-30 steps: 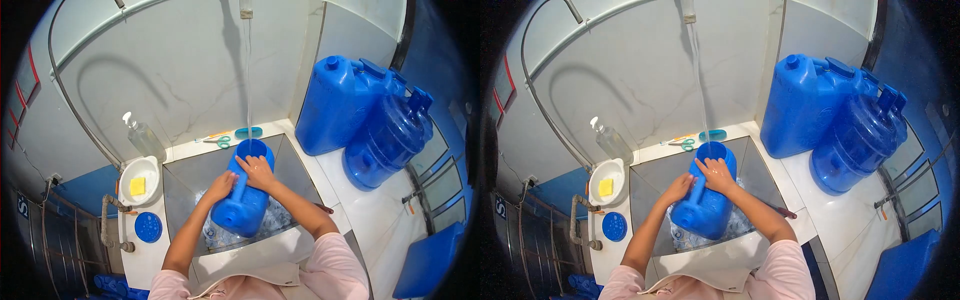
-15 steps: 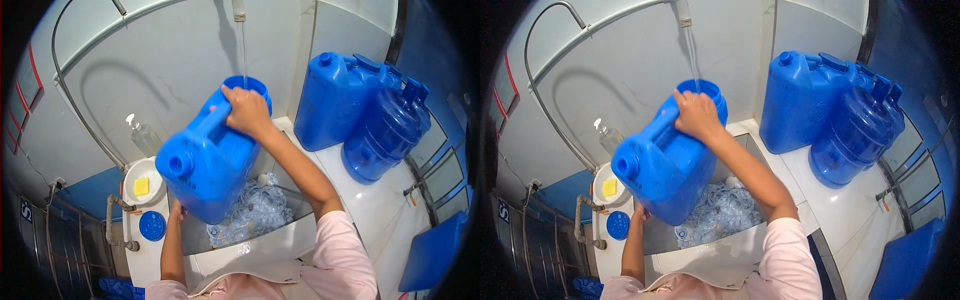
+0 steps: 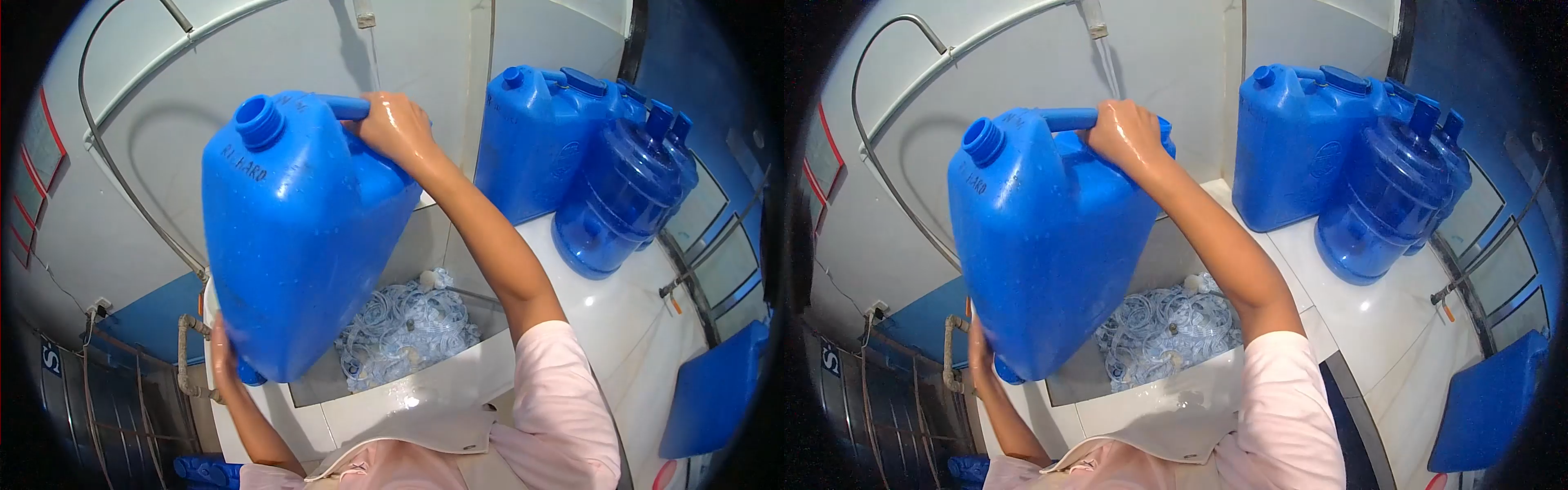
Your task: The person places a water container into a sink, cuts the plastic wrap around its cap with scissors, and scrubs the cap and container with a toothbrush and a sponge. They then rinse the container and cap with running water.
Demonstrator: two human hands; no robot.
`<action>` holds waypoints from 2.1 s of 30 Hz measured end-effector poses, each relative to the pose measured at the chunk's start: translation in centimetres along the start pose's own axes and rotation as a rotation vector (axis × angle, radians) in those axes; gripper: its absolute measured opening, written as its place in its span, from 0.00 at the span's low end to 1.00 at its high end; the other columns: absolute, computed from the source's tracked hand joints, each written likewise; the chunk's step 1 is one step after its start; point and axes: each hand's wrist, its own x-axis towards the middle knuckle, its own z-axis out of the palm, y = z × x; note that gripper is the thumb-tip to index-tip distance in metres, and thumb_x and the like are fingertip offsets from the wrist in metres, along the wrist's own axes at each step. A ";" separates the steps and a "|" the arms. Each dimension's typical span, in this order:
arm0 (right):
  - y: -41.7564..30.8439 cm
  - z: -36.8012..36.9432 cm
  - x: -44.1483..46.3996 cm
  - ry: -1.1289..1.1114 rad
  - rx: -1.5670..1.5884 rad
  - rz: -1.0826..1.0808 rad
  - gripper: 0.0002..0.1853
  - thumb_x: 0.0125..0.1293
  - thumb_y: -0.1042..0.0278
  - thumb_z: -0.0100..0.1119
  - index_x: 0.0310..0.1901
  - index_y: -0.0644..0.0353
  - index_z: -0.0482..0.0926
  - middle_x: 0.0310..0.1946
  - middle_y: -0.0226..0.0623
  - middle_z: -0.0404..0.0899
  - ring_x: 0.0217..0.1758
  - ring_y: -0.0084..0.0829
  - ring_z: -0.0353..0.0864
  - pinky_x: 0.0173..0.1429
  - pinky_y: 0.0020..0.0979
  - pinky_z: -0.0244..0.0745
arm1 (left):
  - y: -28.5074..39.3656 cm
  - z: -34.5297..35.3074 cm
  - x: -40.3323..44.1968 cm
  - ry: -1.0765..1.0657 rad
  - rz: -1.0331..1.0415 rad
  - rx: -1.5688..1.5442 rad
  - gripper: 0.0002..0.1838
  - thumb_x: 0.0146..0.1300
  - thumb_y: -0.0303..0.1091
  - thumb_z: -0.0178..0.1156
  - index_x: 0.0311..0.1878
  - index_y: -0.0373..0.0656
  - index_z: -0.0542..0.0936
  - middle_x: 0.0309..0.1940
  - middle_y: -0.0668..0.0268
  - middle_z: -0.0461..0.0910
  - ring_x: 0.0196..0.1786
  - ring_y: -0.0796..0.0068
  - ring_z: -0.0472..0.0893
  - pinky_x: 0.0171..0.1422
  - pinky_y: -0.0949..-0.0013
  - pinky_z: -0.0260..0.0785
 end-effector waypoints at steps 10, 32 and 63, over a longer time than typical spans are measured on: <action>-0.7 0.6 -1.0 -0.239 -0.026 0.149 0.20 0.48 0.53 0.62 0.30 0.66 0.82 0.32 0.56 0.80 0.38 0.52 0.80 0.43 0.46 0.74 | 3.3 -3.8 -3.7 -0.001 -0.213 -0.189 0.28 0.66 0.53 0.46 0.56 0.37 0.72 0.48 0.58 0.76 0.51 0.67 0.76 0.54 0.66 0.70; 17.0 15.4 -25.8 -0.484 1.315 1.087 0.19 0.52 0.57 0.55 0.38 0.64 0.80 0.33 0.55 0.80 0.35 0.50 0.80 0.40 0.44 0.73 | 17.7 20.7 -0.4 -0.320 0.573 0.478 0.32 0.68 0.56 0.37 0.61 0.38 0.68 0.51 0.49 0.75 0.55 0.62 0.74 0.64 0.64 0.59; 7.2 9.4 -23.1 -0.274 -0.305 0.041 0.37 0.50 0.51 0.63 0.55 0.74 0.68 0.30 0.45 0.76 0.32 0.46 0.78 0.39 0.41 0.73 | -2.7 24.2 -0.3 -0.505 0.540 1.369 0.18 0.47 0.44 0.62 0.34 0.39 0.75 0.29 0.48 0.78 0.37 0.49 0.78 0.42 0.51 0.70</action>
